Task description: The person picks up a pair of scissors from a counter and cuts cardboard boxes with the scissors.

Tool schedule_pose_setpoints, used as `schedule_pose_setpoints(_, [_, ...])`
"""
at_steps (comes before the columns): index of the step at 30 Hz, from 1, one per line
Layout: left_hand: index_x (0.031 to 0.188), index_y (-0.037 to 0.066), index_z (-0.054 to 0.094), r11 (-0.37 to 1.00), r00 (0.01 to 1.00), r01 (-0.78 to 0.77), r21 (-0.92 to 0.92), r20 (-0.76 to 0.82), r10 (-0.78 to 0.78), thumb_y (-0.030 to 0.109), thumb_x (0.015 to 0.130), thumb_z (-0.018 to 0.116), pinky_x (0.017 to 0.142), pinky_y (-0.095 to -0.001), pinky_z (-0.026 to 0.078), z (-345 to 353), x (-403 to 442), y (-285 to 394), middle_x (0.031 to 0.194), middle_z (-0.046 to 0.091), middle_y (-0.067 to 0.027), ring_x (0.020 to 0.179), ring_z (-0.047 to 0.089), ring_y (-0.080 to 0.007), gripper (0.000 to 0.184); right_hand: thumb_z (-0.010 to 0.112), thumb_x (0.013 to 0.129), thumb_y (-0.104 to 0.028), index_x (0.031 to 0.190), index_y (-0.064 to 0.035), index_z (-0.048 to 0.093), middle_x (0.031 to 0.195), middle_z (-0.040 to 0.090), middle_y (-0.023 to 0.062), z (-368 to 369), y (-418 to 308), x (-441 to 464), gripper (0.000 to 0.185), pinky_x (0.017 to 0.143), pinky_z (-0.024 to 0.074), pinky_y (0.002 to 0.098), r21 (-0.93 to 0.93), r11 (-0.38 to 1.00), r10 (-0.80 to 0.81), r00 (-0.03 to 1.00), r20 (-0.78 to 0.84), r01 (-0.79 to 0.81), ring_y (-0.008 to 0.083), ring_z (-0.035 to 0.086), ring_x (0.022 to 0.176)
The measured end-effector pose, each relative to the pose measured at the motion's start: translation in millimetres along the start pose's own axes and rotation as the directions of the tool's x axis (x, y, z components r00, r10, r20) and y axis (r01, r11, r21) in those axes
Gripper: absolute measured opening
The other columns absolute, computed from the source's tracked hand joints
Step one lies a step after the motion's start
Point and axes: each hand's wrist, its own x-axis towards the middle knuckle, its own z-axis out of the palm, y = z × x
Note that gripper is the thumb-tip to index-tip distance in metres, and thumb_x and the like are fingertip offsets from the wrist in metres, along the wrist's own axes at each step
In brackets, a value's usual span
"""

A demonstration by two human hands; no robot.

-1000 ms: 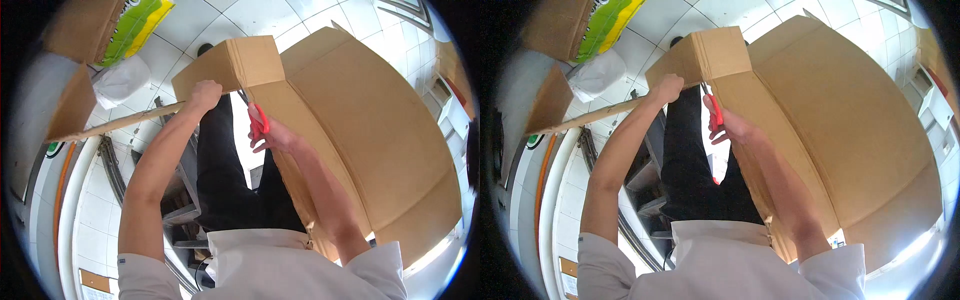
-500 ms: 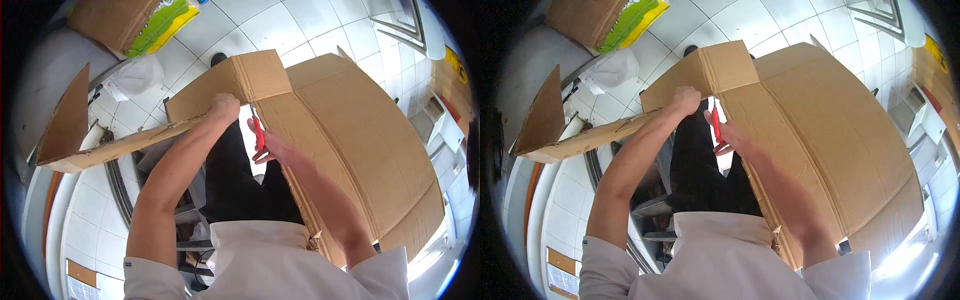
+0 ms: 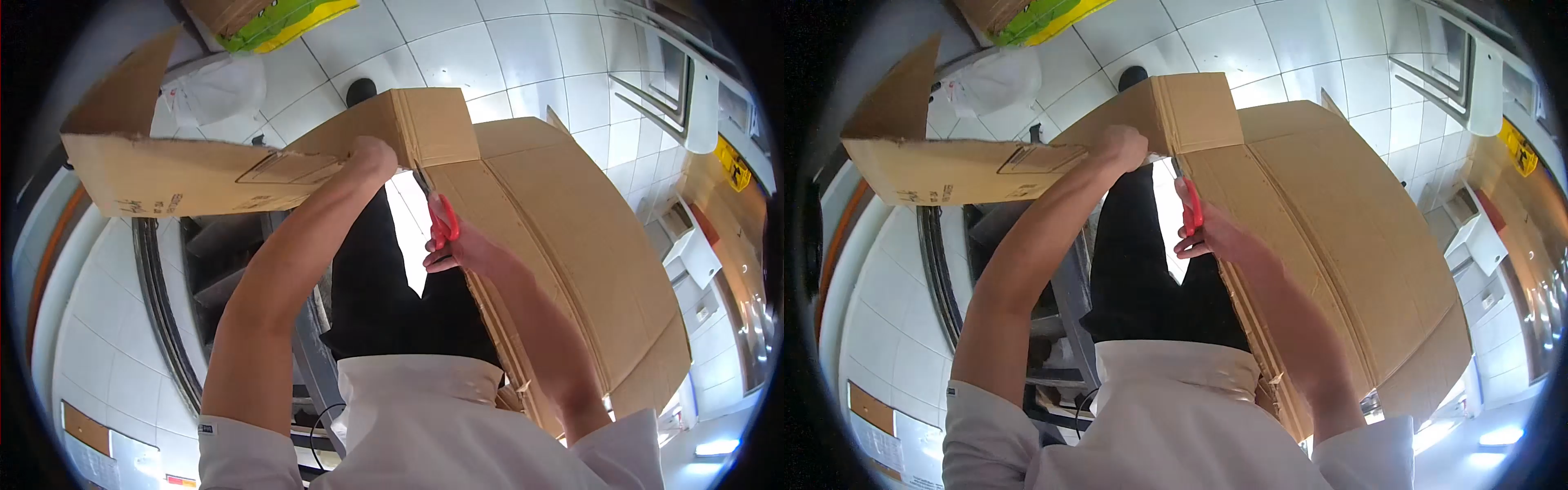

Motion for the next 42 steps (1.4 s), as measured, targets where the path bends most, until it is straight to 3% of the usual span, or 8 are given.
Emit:
schedule_pose_setpoints(3, [0.105, 0.004, 0.074, 0.988, 0.992, 0.126, -0.093, -0.006, -0.127, 0.012, 0.086, 0.055, 0.088, -0.0409, 0.054, 11, 14, 1, 0.113, 0.069, -0.0153, 0.107, 0.066, -0.0314, 0.028, 0.049, 0.074, -0.087, 0.093, -0.0105, 0.046, 0.077, 0.054, 0.0065, 5, -2, -5, 0.079, 0.076, 0.059, 0.0466, 0.022, 0.999, 0.034, 0.998, -0.051, -0.032, 0.0273, 0.067, 0.071])
schedule_pose_setpoints(5, [0.105, 0.004, 0.074, 0.99, 0.994, 0.104, -0.093, -0.036, -0.107, 0.012, 0.086, 0.055, 0.088, -0.041, 0.054, 19, 16, 1, 0.113, 0.069, -0.0153, 0.107, 0.066, -0.0312, 0.028, 0.047, 0.079, -0.083, 0.076, -0.0125, 0.049, 0.071, 0.056, 0.0045, 0, -1, -3, 0.071, 0.074, 0.0586, 0.0427, 0.096, 0.995, 0.021, 1.0, -0.019, -0.019, 0.0262, 0.068, 0.072])
schedule_pose_setpoints(8, [0.104, 0.004, 0.074, 0.995, 0.997, 0.061, -0.078, -0.044, -0.065, 0.012, 0.085, 0.055, 0.088, -0.0413, 0.054, 15, 7, 6, 0.112, 0.07, -0.0153, 0.107, 0.066, -0.031, 0.028, 0.046, 0.079, -0.083, 0.074, -0.0126, 0.049, 0.071, 0.056, 0.0049, 0, -2, 16, 0.071, 0.073, 0.0588, 0.0434, 0.029, 0.999, 0.049, 0.995, -0.086, -0.046, 0.0264, 0.068, 0.07])
schedule_pose_setpoints(19, [0.096, 0.005, 0.075, 0.998, 0.992, -0.003, 0.06, -0.122, 0.011, 0.013, 0.083, 0.056, 0.084, -0.0422, 0.055, 25, -5, -4, 0.103, 0.072, -0.0153, 0.098, 0.069, -0.0319, 0.025, 0.059, 0.075, -0.08, 0.097, -0.0119, 0.044, 0.074, 0.051, 0.0072, -13, -21, 38, 0.073, 0.067, 0.0613, 0.0458, 0.187, 0.982, 0.005, 1.0, 0.03, -0.01, 0.0267, 0.064, 0.066])
schedule_pose_setpoints(23, [0.099, 0.006, 0.075, 0.995, 0.997, -0.052, 0.084, -0.047, 0.056, 0.015, 0.084, 0.056, 0.083, -0.0408, 0.054, 13, -21, 1, 0.105, 0.072, -0.0138, 0.101, 0.069, -0.0297, 0.026, 0.06, 0.079, -0.075, 0.094, -0.0117, 0.043, 0.072, 0.05, 0.0052, -18, -25, 37, 0.067, 0.062, 0.0603, 0.0424, 0.172, 0.985, -0.018, 0.997, 0.075, 0.004, 0.0232, 0.062, 0.065])
schedule_pose_setpoints(31, [0.104, 0.009, 0.075, 0.999, 0.998, -0.02, 0.044, 0.062, 0.017, 0.018, 0.086, 0.053, 0.086, -0.0396, 0.053, -2, -27, -2, 0.112, 0.071, -0.0102, 0.105, 0.067, -0.0282, 0.029, 0.068, 0.087, -0.054, 0.087, -0.0084, 0.046, 0.065, 0.051, 0.0071, -16, -15, 51, 0.051, 0.044, 0.0456, 0.0292, 0.094, 0.994, 0.057, 0.998, 0.033, -0.06, 0.0181, 0.055, 0.05])
schedule_pose_setpoints(33, [0.093, 0.003, 0.075, 0.996, 0.997, -0.079, 0.032, 0.02, 0.079, 0.008, 0.077, 0.063, 0.081, -0.0415, 0.056, -3, -26, -6, 0.101, 0.072, -0.0165, 0.097, 0.069, -0.0313, 0.021, 0.068, 0.087, -0.053, 0.086, -0.0075, 0.047, 0.064, 0.052, 0.0082, -14, -8, 50, 0.051, 0.043, 0.0435, 0.0291, 0.029, 0.999, 0.021, 1.0, -0.008, -0.021, 0.0177, 0.054, 0.049])
schedule_pose_setpoints(42, [0.094, 0.004, 0.074, 0.999, 0.999, 0.034, -0.005, 0.027, -0.034, 0.009, 0.077, 0.063, 0.079, -0.0415, 0.056, -5, -15, -21, 0.101, 0.072, -0.0159, 0.095, 0.069, -0.031, 0.021, 0.066, 0.087, -0.054, 0.084, -0.009, 0.049, 0.067, 0.058, 0.0085, -16, -1, 47, 0.049, 0.043, 0.0415, 0.025, 0.04, 0.999, -0.006, 1.0, -0.017, 0.006, 0.0142, 0.055, 0.048])
